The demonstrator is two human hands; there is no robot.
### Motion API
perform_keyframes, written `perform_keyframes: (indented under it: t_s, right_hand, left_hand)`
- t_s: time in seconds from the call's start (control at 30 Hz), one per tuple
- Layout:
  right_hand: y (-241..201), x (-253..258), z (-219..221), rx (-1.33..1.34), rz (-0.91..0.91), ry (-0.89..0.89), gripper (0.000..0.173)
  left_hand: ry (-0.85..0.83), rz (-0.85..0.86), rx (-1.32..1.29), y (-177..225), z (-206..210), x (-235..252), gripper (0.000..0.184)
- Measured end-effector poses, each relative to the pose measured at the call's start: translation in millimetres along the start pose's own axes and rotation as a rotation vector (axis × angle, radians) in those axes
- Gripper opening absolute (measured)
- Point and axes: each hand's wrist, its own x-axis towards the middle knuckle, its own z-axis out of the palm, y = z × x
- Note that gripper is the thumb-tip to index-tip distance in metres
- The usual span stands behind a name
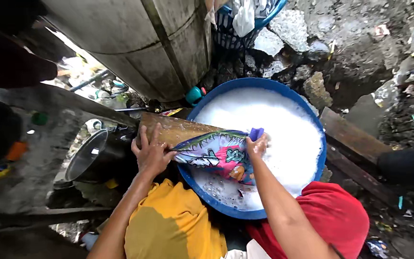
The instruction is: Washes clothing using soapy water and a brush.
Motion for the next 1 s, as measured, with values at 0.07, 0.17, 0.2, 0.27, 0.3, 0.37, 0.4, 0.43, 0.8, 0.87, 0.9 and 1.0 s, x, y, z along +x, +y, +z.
perform_keyframes:
  t_s: [0.07, 0.17, 0.2, 0.27, 0.3, 0.37, 0.4, 0.43, 0.8, 0.87, 0.9, 1.0]
  right_hand:
    - [-43.3, -48.4, 28.2, 0.096, -0.166, -0.060, 0.068]
    - [-113.8, -152.5, 61.4, 0.064, -0.448, -0.411, 0.062]
    - [-113.6, -160.9, 63.8, 0.018, -0.512, -0.447, 0.062]
    - [-80.6, -130.8, 48.3, -0.042, -0.480, -0.399, 0.061]
    - [-52.3, -104.4, 33.9, -0.057, -0.401, -0.332, 0.063]
    - [6.1, -50.1, 4.0, -0.098, -0.165, -0.194, 0.073]
    - [21.9, -30.3, -14.2, -0.122, -0.048, -0.167, 0.077]
    - [27.5, -19.8, -29.2, -0.125, 0.043, -0.169, 0.079]
    - [38.0, -120.8, -22.0, 0.705, 0.460, -0.189, 0.072]
    - [35.9, -114.2, -30.7, 0.691, 0.402, -0.262, 0.071]
    - [28.2, -112.1, -43.2, 0.694, 0.362, -0.308, 0.069]
    - [-2.4, -103.3, -88.9, 0.770, 0.268, -0.354, 0.057]
  left_hand:
    - [-0.017, -0.016, 0.016, 1.0, -0.6, 2.0, 0.023]
    - [-0.008, -0.024, 0.019, -2.0, 0.4, -0.6, 0.026]
    - [0.001, -0.019, 0.015, -2.4, 0.1, -1.2, 0.026]
    - [0.009, 0.002, 0.006, -3.7, 0.0, 0.1, 0.021]
    - [0.011, 0.007, 0.003, -4.5, 0.9, 0.6, 0.020]
    - [0.001, -0.007, 0.008, -3.1, 1.6, 1.2, 0.020]
    - [-0.006, -0.018, 0.009, -0.3, 1.0, 1.2, 0.021]
    - [-0.018, -0.028, 0.011, 3.2, -1.8, 0.4, 0.022]
    - [-0.603, 0.368, -0.383, 106.2, -78.9, -1.8, 0.023]
    - [-0.505, 0.429, -0.682, 121.0, -89.2, -8.7, 0.016]
    - [-0.434, 0.456, -0.805, 124.6, -93.2, -12.6, 0.014]
    - [-0.234, 0.420, -1.101, 125.8, -108.4, -23.4, 0.010]
